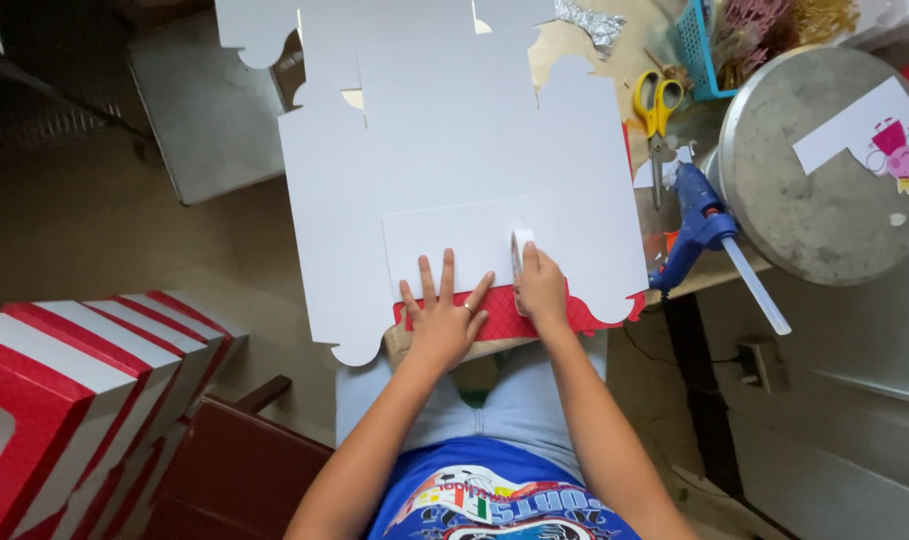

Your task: Applying double-sided tape and folding cardboard cake boxes for assembly.

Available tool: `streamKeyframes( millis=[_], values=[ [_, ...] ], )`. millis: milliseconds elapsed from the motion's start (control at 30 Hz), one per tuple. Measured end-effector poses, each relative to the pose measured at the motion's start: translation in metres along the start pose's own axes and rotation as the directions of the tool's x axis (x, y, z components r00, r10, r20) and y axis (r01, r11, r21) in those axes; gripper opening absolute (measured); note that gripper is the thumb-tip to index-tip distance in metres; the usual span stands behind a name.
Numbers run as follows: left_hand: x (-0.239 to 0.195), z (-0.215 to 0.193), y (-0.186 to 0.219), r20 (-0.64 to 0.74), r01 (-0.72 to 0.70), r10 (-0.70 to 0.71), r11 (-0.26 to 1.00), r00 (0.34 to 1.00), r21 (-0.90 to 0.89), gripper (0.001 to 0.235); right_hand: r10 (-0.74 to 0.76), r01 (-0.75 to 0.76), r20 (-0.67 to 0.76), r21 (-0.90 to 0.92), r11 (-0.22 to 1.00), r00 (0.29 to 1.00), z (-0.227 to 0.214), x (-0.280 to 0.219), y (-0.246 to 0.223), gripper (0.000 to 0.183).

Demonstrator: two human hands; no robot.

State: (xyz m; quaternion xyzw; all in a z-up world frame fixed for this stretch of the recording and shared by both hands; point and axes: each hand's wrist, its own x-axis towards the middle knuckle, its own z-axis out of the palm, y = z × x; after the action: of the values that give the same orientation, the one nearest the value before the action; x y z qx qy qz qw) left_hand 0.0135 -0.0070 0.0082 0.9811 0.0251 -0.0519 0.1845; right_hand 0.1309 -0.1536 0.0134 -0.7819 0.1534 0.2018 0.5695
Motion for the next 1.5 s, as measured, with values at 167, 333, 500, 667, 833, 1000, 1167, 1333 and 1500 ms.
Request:
streamKeyframes(
  millis=[167,333,500,667,833,1000,1167,1333,1500],
  values=[
    [0.0,-0.002,0.001,-0.004,-0.005,0.005,1.0,1.0,0.002,0.06,0.078,-0.078,0.013,0.018,0.997,0.997,0.007,0.015,-0.019,0.047],
    [-0.005,0.003,-0.002,-0.017,-0.011,0.011,1.0,1.0,0.004,0.061,-0.048,0.049,0.013,-0.068,0.997,0.999,0.011,0.042,0.01,0.055],
    [-0.001,0.005,-0.001,-0.046,-0.006,0.006,1.0,0.999,0.005,0.061,0.029,-0.029,0.003,0.009,1.0,1.0,0.009,0.007,-0.009,0.05],
    [0.003,0.002,-0.001,-0.045,-0.008,0.008,1.0,0.999,0.01,0.062,0.033,-0.033,0.015,-0.002,0.999,0.999,0.022,0.053,-0.022,0.05],
    [-0.003,0.005,-0.002,-0.034,-0.013,0.013,1.0,0.999,0.017,0.06,-0.613,0.588,0.162,-0.545,0.598,0.773,0.023,0.127,0.085,0.048],
    [0.002,0.009,-0.004,-0.027,-0.016,0.016,1.0,1.0,0.002,0.061,-0.081,0.094,0.069,-0.226,0.97,0.994,0.001,0.017,0.052,0.05],
    [0.002,0.009,-0.003,0.016,-0.009,0.009,1.0,1.0,0.001,0.062,0.066,-0.065,0.057,-0.024,0.998,0.996,0.012,0.026,0.039,0.051],
    [0.002,0.005,0.0,0.016,-0.001,0.001,1.0,1.0,0.019,0.061,-0.002,0.003,0.051,-0.013,1.0,0.999,0.029,0.04,-0.03,0.052],
    [-0.001,-0.001,0.0,0.064,0.023,-0.023,1.0,0.998,0.009,0.061,-0.077,0.078,0.031,-0.039,0.996,0.997,0.022,0.029,0.011,0.054]
  ],
)
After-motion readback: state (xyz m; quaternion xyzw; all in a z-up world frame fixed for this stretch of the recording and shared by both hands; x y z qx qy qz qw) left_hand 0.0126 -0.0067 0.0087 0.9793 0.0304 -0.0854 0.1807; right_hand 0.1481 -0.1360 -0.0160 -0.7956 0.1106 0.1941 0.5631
